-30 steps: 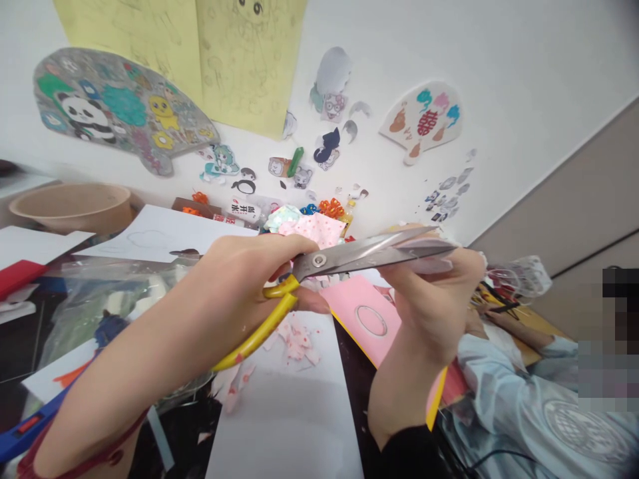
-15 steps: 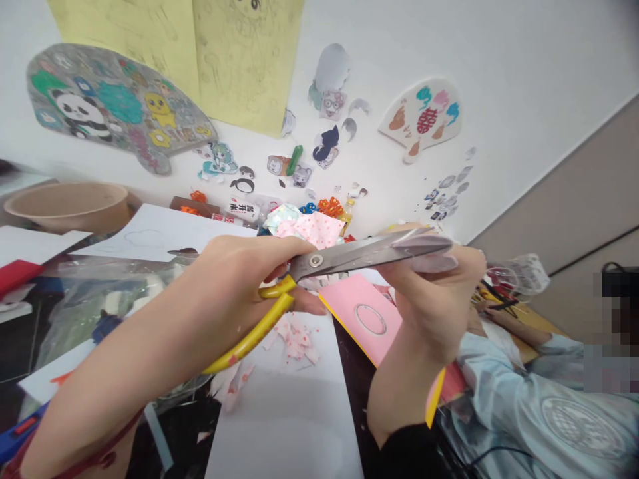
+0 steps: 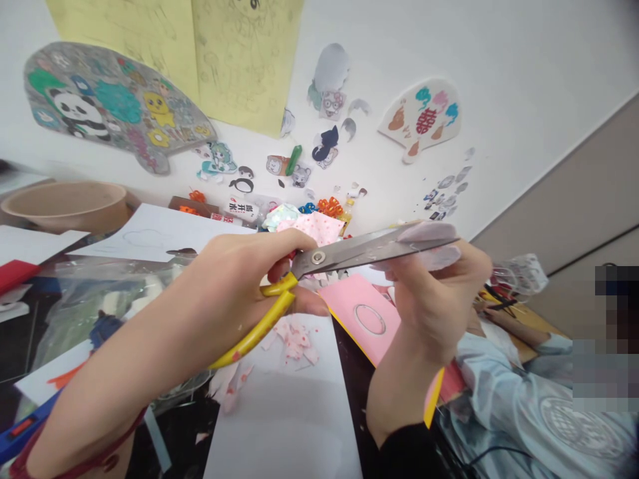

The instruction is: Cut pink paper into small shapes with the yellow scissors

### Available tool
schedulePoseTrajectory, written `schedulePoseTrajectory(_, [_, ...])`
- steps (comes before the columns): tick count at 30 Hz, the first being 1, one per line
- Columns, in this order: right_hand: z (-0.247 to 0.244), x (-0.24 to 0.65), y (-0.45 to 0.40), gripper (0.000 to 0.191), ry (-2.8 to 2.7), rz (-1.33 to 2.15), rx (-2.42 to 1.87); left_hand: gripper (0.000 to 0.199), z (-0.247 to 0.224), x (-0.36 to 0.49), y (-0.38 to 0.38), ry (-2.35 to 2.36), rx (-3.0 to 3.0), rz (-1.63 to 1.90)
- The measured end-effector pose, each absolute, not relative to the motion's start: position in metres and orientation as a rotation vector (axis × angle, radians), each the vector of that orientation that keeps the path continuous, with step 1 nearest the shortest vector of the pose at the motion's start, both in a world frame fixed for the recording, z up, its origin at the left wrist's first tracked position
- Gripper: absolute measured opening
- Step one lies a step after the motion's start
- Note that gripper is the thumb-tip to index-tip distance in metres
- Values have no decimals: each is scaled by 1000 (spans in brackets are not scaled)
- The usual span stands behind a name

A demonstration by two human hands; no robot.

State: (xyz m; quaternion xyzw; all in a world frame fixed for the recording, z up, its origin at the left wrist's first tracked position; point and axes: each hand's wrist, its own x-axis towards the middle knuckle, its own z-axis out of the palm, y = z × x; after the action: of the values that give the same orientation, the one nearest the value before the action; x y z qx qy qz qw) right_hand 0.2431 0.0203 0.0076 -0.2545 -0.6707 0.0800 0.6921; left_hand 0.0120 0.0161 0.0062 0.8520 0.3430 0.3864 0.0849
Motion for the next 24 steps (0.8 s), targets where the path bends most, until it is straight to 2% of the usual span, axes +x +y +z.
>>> schedulePoseTrajectory(8, [9, 238, 17, 10, -1517, 161, -556, 39, 12, 16, 11, 1040, 2472, 1095])
schedulePoseTrajectory(15, [10, 234, 15, 14, -1545, 100, -561, 43, 10, 20, 13, 979, 2431, 1127])
schedulePoseTrajectory(24, [10, 235, 15, 14, -1553, 105, -527, 38, 6, 23, 18, 871, 2345, 1144])
